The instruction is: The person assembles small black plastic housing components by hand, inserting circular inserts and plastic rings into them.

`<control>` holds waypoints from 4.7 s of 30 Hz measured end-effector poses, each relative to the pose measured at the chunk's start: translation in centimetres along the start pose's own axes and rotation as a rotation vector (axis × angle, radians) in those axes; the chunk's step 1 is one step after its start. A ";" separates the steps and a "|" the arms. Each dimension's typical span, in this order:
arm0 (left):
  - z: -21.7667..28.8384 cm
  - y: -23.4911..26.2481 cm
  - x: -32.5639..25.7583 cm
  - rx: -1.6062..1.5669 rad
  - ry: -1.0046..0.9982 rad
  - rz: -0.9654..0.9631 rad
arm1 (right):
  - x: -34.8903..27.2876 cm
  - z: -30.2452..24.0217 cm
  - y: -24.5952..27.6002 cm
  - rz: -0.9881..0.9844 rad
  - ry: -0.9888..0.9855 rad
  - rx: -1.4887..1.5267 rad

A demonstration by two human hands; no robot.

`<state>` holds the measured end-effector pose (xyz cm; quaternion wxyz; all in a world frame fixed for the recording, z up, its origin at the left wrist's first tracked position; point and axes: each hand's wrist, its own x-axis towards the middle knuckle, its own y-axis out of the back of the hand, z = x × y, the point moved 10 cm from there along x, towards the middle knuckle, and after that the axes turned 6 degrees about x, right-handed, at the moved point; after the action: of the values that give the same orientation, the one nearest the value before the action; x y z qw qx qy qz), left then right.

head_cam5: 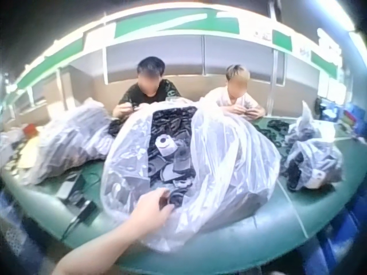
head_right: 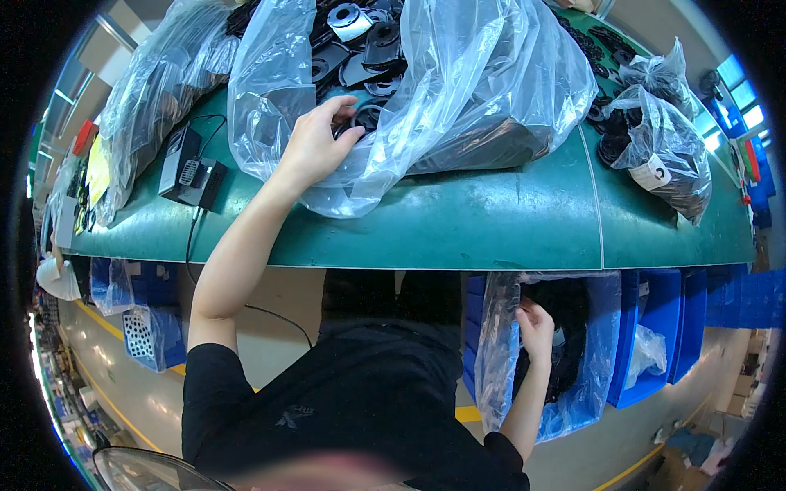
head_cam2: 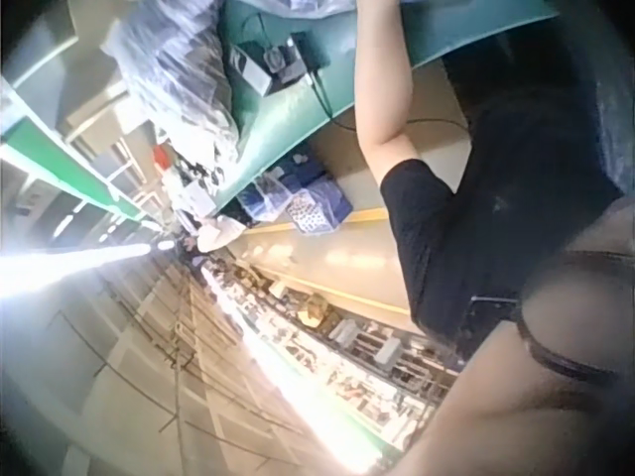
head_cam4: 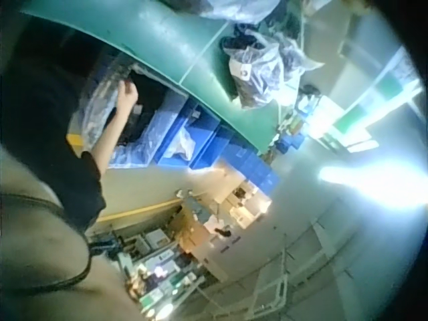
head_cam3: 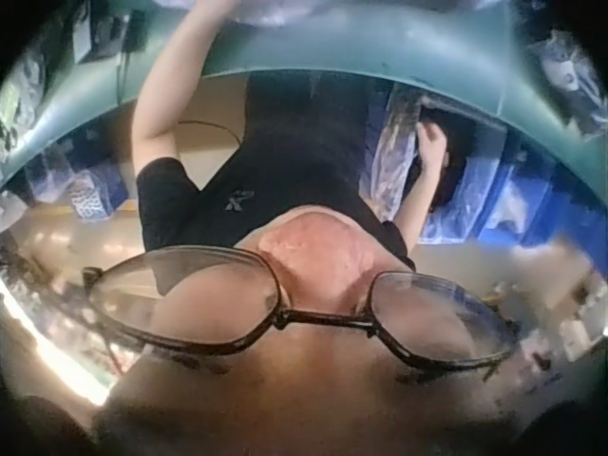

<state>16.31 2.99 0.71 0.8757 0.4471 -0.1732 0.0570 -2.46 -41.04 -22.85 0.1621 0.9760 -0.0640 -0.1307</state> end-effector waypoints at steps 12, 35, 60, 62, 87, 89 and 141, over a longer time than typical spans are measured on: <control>-3.0 1.6 0.5 -0.297 0.097 0.100 | -4.9 -13.1 -6.0 -0.274 0.248 -0.226; 0.7 0.5 -1.8 0.028 -0.129 0.027 | -5.2 -20.8 -10.7 -0.515 0.452 -0.215; -2.5 5.9 -0.4 -0.406 0.030 0.369 | -5.4 -19.6 -13.1 -0.578 0.412 -0.199; -2.5 7.5 -0.7 -0.372 -0.070 0.481 | -5.5 -19.7 -13.5 -0.600 0.404 -0.176; 7.2 1.0 -4.4 -1.469 -0.060 -0.420 | 0.3 -33.2 -15.7 -0.337 0.582 0.628; 7.3 -0.3 -5.0 -1.356 0.051 -0.469 | -1.7 -36.2 -15.3 -0.371 0.950 0.328; 5.0 -3.5 -6.1 -1.203 0.360 -0.551 | 10.0 -31.1 -0.3 0.136 0.473 0.218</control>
<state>10.24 -2.74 -1.38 0.9694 -0.1058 0.0937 -0.2006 15.71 -33.15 3.12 0.0751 0.9845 -0.1037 0.1197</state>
